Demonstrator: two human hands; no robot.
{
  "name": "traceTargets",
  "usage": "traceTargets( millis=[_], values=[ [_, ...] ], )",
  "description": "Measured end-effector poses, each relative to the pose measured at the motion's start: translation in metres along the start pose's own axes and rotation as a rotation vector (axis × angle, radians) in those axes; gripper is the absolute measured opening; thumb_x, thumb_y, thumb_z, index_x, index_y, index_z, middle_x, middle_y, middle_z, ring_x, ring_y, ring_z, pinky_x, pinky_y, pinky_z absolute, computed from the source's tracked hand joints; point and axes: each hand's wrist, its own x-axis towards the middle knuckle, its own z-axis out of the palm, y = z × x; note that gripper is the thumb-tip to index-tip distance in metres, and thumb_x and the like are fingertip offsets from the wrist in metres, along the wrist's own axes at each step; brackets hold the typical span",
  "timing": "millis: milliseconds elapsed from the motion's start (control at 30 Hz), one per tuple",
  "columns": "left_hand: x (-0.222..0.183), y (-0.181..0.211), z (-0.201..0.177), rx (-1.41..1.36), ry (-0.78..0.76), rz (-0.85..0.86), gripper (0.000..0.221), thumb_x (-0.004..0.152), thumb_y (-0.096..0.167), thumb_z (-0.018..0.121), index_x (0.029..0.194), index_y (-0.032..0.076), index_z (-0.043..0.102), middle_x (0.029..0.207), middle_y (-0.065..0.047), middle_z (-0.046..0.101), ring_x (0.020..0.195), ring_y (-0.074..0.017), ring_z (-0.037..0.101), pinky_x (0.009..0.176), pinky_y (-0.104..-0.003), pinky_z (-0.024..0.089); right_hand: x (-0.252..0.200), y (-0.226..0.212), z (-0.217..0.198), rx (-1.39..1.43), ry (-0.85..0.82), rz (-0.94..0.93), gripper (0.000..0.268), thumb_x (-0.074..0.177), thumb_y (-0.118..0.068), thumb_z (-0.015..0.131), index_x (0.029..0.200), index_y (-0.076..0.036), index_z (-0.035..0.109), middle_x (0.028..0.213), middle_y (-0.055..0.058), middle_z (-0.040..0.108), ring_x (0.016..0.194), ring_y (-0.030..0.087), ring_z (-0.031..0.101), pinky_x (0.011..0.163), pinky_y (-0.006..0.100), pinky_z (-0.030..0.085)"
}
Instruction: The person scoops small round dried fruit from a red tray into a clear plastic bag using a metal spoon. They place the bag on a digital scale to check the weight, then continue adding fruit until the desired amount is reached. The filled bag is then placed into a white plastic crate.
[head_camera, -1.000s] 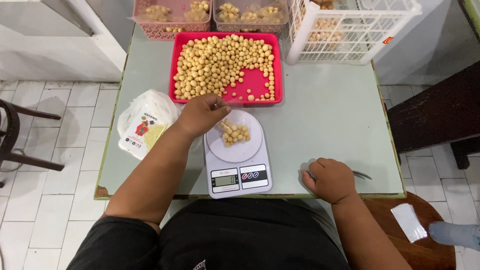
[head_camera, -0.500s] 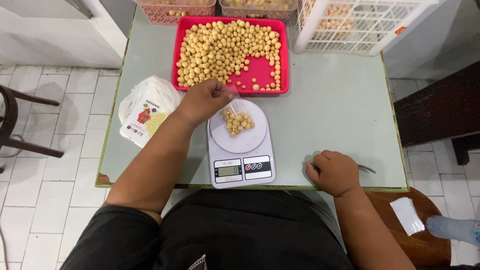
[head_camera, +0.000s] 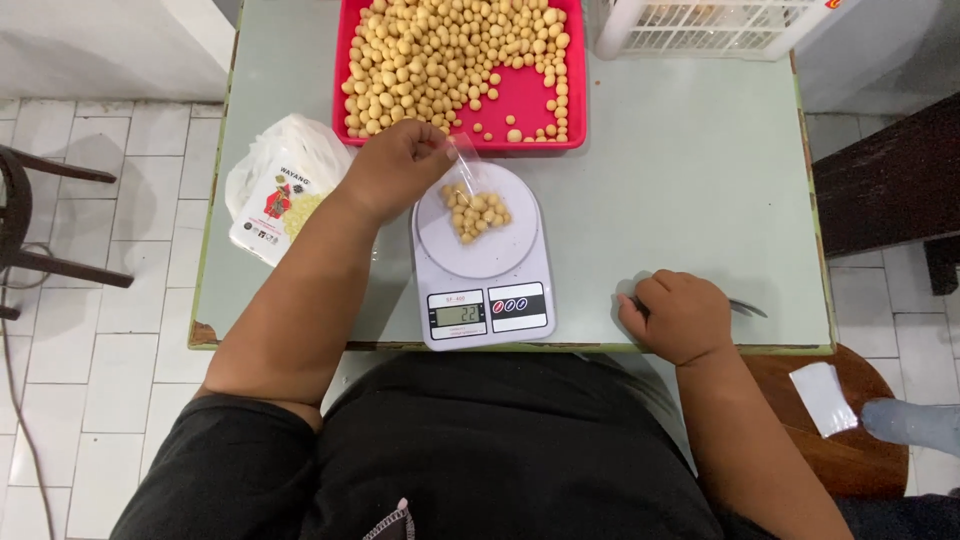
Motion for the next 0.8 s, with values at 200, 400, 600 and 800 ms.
traceTargets(
  millis=[200, 400, 600, 800],
  values=[
    [-0.003, -0.003, -0.002, -0.006, -0.034, 0.04, 0.037, 0.086, 0.029, 0.076, 0.12, 0.016, 0.07, 0.087, 0.001, 0.074, 0.076, -0.0131, 0.07, 0.069, -0.027, 0.052, 0.003, 0.0, -0.002, -0.008, 0.01, -0.002, 0.04, 0.094, -0.045, 0.063, 0.066, -0.018, 0.052, 0.063, 0.002, 0.05, 0.057, 0.022, 0.06, 0.059, 0.031, 0.053],
    [-0.025, 0.012, 0.0, -0.294, -0.217, 0.406, 0.043, 0.082, -0.001, 0.07, 0.124, 0.002, 0.061, 0.09, -0.006, 0.073, 0.081, -0.0135, 0.063, 0.077, -0.026, 0.047, 0.011, -0.001, -0.006, 0.031, 0.023, -0.024, 0.041, 0.093, -0.044, 0.063, 0.065, -0.017, 0.051, 0.06, 0.002, 0.05, 0.055, 0.024, 0.061, 0.056, 0.033, 0.052],
    [-0.049, 0.026, -0.003, -0.198, -0.142, 0.825, 0.016, 0.084, 0.006, 0.078, 0.099, 0.01, 0.075, 0.084, -0.009, 0.074, 0.078, -0.0253, 0.073, 0.078, -0.037, 0.058, 0.037, -0.025, -0.022, -0.03, 0.134, 0.004, 0.034, 0.089, -0.043, 0.07, 0.069, -0.021, 0.053, 0.066, -0.001, 0.051, 0.057, 0.02, 0.059, 0.055, 0.03, 0.049],
    [-0.057, 0.013, 0.025, -0.299, -0.161, 1.035, 0.017, 0.085, 0.006, 0.079, 0.102, 0.011, 0.078, 0.081, -0.008, 0.072, 0.07, -0.0259, 0.071, 0.069, -0.035, 0.059, 0.135, -0.076, -0.095, 0.478, 0.049, -0.049, 0.037, 0.085, -0.042, 0.081, 0.107, -0.016, 0.07, 0.09, 0.0, 0.069, 0.071, 0.021, 0.07, 0.061, 0.032, 0.056]
  ],
)
